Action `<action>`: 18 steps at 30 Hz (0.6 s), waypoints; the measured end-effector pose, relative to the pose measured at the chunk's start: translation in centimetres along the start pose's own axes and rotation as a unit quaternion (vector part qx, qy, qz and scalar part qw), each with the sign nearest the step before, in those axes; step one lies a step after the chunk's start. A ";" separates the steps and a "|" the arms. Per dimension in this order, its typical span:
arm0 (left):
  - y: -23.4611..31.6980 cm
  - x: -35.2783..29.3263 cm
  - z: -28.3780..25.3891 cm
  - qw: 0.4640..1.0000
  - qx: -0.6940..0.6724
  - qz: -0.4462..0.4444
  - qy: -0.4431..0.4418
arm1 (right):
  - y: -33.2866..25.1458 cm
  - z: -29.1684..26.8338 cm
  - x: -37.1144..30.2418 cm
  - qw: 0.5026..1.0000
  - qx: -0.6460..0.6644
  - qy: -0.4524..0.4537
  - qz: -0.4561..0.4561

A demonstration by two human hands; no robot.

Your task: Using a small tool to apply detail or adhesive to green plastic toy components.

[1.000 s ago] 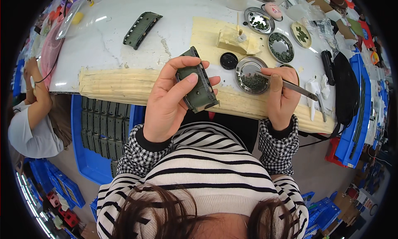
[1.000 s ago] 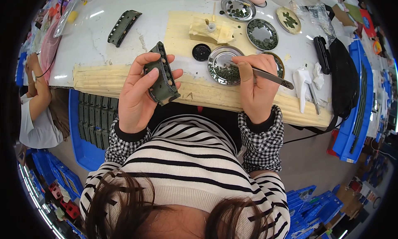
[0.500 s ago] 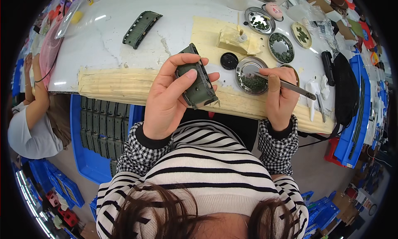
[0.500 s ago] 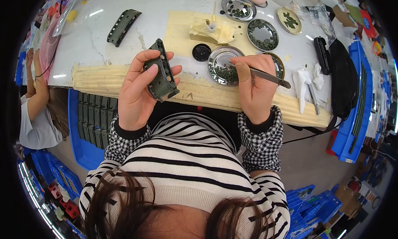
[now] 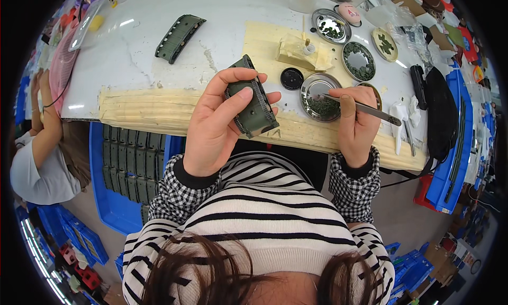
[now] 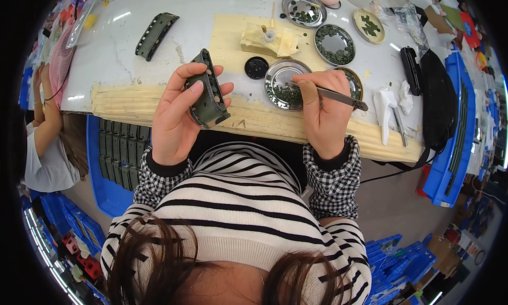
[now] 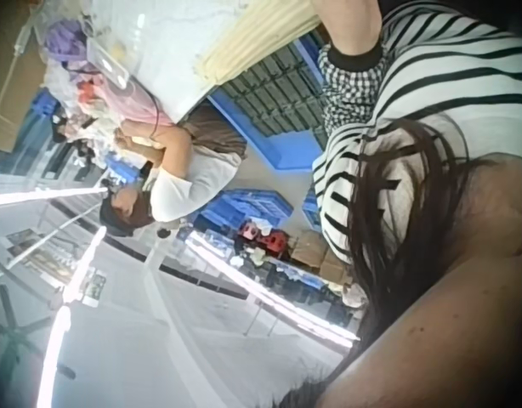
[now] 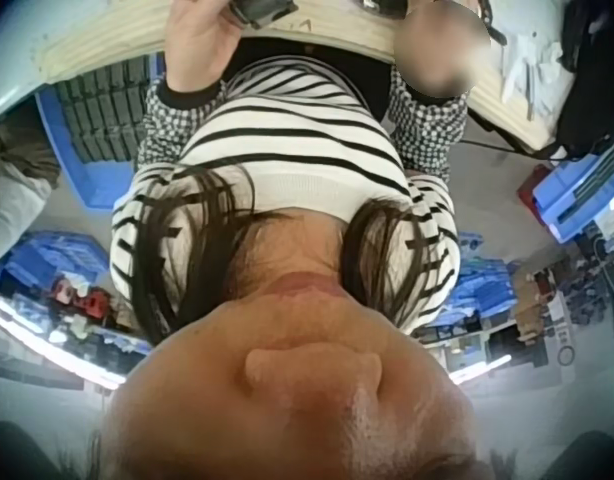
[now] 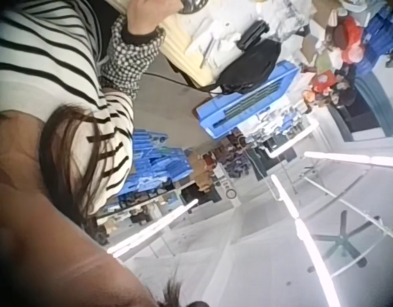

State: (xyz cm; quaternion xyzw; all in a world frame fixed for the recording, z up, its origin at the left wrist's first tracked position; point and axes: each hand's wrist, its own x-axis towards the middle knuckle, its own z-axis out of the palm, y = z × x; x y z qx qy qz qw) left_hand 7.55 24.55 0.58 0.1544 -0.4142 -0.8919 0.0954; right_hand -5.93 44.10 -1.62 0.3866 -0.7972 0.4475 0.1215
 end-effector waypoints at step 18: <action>-0.5 -0.4 -0.8 0.999 -0.030 -0.016 -0.033 | 0.1 0.1 -0.1 0.998 -0.055 -0.025 -0.036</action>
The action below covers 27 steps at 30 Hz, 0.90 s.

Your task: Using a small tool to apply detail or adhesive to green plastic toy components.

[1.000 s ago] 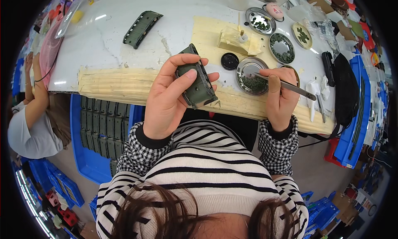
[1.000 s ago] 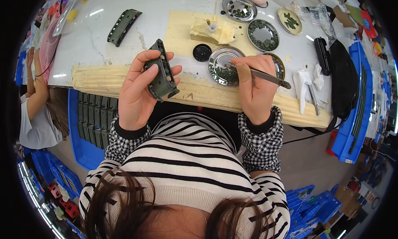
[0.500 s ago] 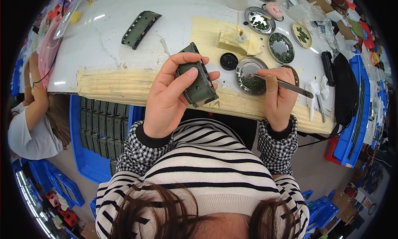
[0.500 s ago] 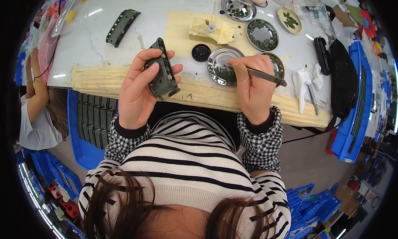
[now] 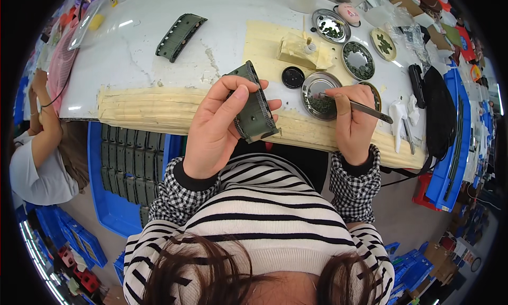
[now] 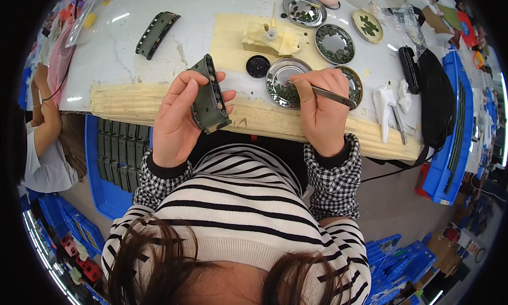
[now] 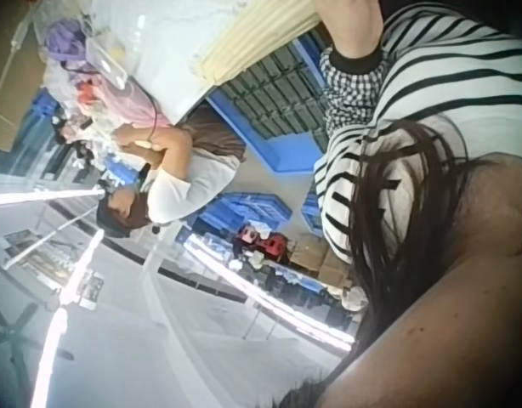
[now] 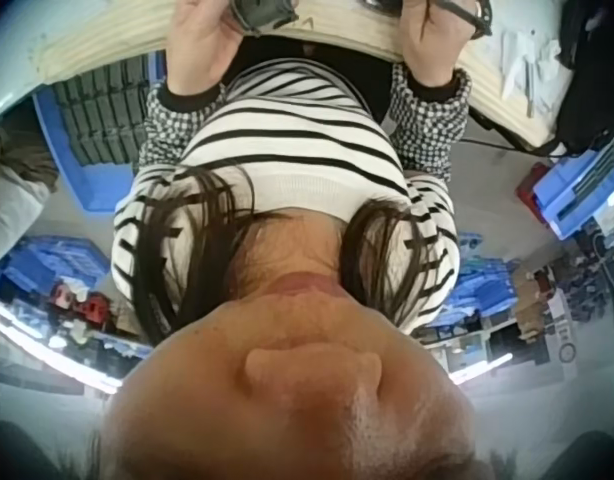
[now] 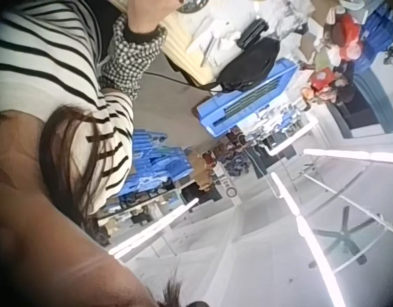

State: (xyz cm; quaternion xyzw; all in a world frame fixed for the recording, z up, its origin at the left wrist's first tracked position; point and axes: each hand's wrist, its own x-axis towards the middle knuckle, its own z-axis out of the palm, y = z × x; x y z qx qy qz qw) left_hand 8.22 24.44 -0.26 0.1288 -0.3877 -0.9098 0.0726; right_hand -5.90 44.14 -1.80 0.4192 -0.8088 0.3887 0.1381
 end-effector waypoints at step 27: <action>-1.7 0.9 0.6 0.987 -0.086 -0.105 -0.087 | -6.8 -0.7 1.5 0.978 0.090 -0.103 -0.155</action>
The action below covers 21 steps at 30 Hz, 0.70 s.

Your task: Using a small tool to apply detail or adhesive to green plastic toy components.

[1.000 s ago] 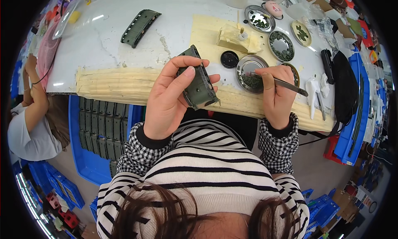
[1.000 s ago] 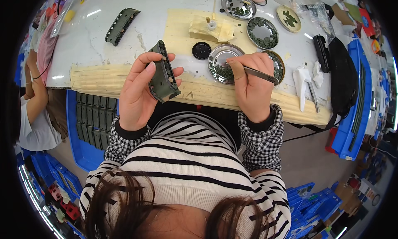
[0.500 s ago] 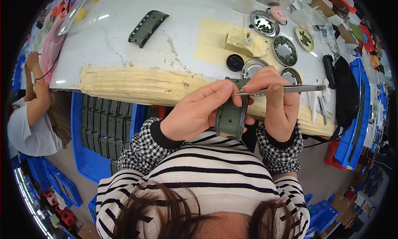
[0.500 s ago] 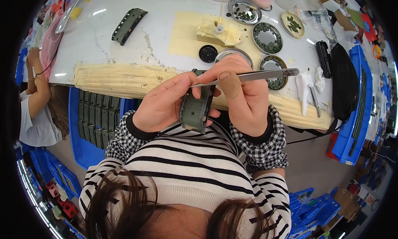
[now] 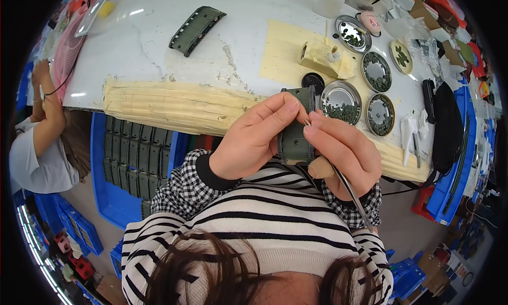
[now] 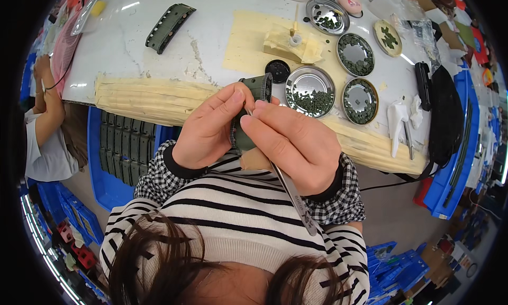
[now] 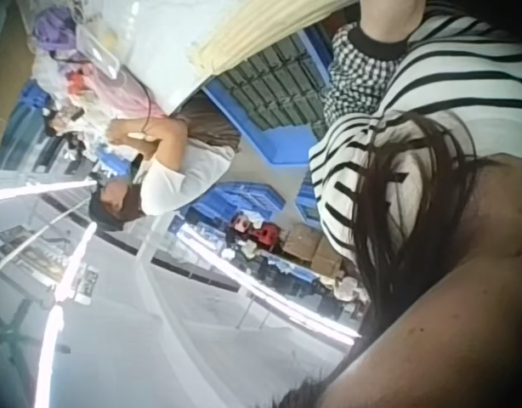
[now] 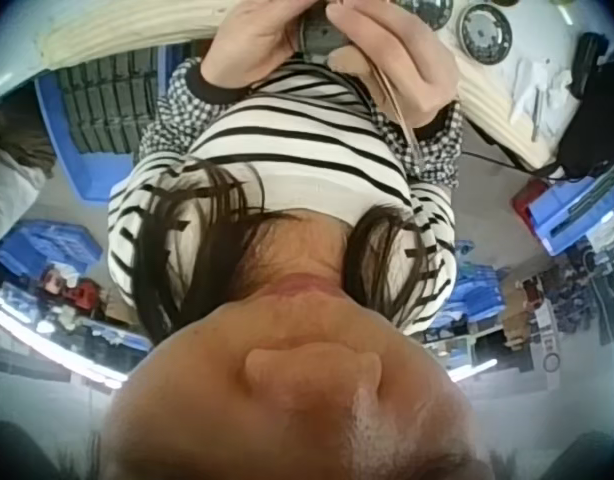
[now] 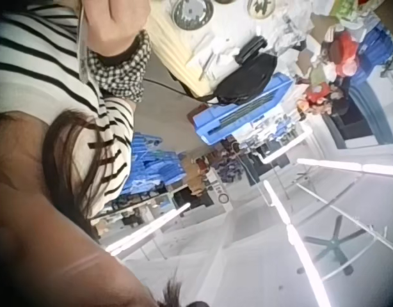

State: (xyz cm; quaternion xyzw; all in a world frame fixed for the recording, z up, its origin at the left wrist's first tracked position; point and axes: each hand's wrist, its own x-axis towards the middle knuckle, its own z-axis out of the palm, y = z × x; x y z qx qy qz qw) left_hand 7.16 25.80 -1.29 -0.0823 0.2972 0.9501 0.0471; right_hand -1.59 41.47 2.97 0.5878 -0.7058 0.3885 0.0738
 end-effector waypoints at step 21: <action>0.6 -0.7 -1.2 0.997 0.068 -0.021 -0.015 | 0.1 0.1 0.6 0.997 0.059 0.024 0.034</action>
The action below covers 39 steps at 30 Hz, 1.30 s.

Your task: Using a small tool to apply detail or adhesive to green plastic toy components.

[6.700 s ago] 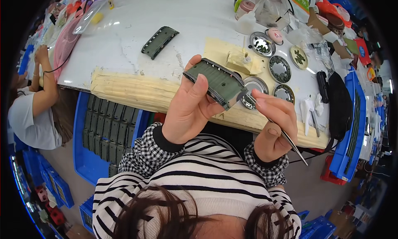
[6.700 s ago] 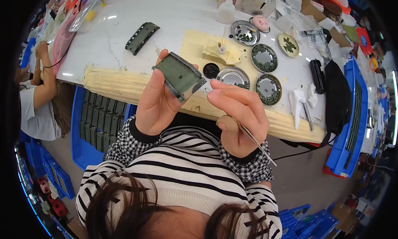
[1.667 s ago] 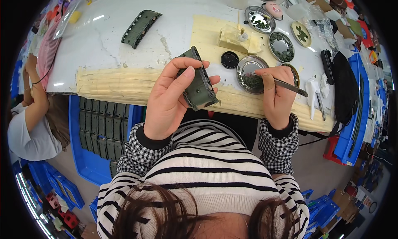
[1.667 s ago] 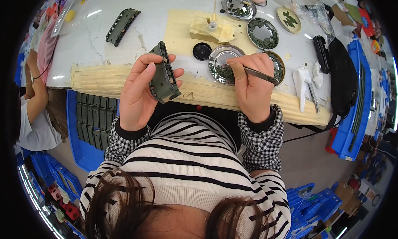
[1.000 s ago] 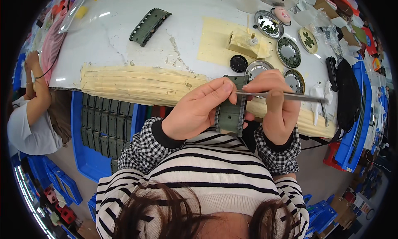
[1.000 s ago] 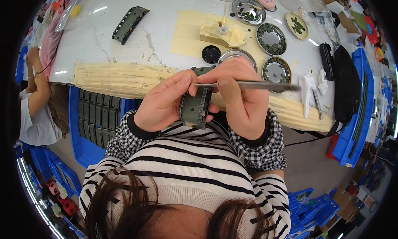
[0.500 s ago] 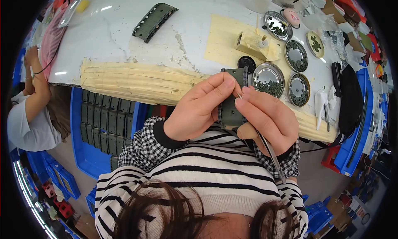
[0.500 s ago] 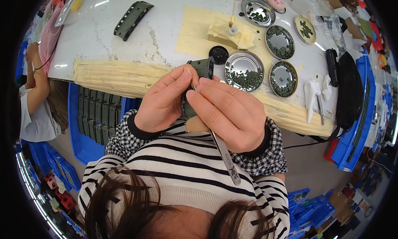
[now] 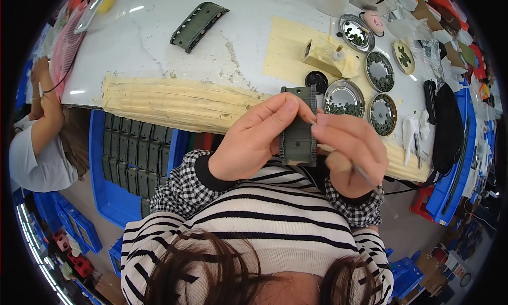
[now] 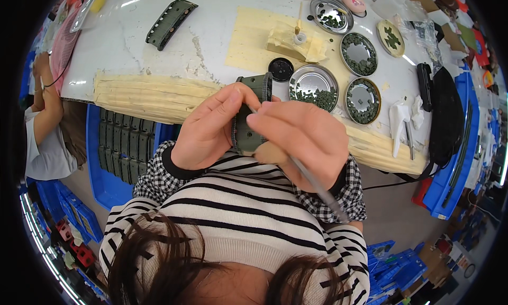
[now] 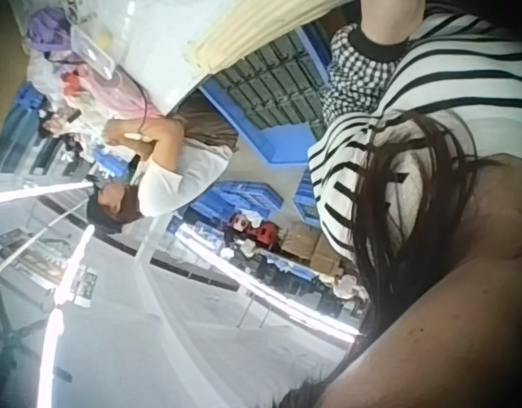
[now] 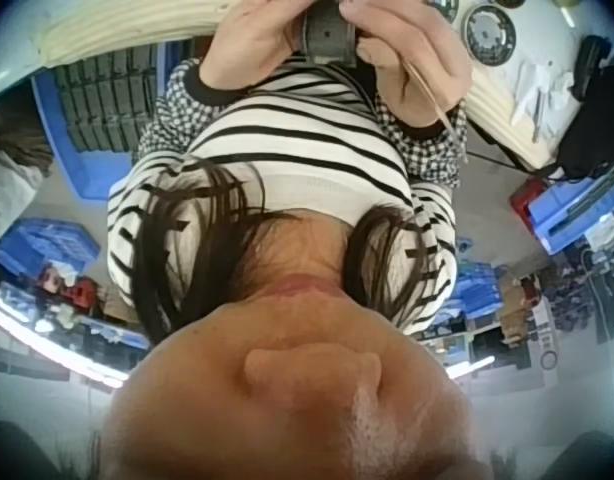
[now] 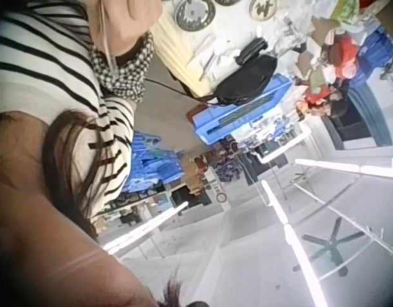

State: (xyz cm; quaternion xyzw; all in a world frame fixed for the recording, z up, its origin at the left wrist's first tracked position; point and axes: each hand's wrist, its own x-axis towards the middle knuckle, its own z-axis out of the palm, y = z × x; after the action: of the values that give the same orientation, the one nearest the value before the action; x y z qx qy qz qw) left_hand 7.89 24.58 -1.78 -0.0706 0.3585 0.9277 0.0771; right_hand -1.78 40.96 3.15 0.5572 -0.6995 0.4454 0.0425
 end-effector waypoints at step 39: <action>2.0 0.1 1.5 0.975 0.011 0.193 0.107 | -0.4 2.2 -0.5 0.991 0.099 0.042 0.079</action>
State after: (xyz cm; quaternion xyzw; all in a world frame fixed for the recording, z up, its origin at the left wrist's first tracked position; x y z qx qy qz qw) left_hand 7.32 24.14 0.67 -0.0982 0.3820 0.9079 -0.1420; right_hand -0.32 39.88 1.80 0.4827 -0.6914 0.5373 -0.0189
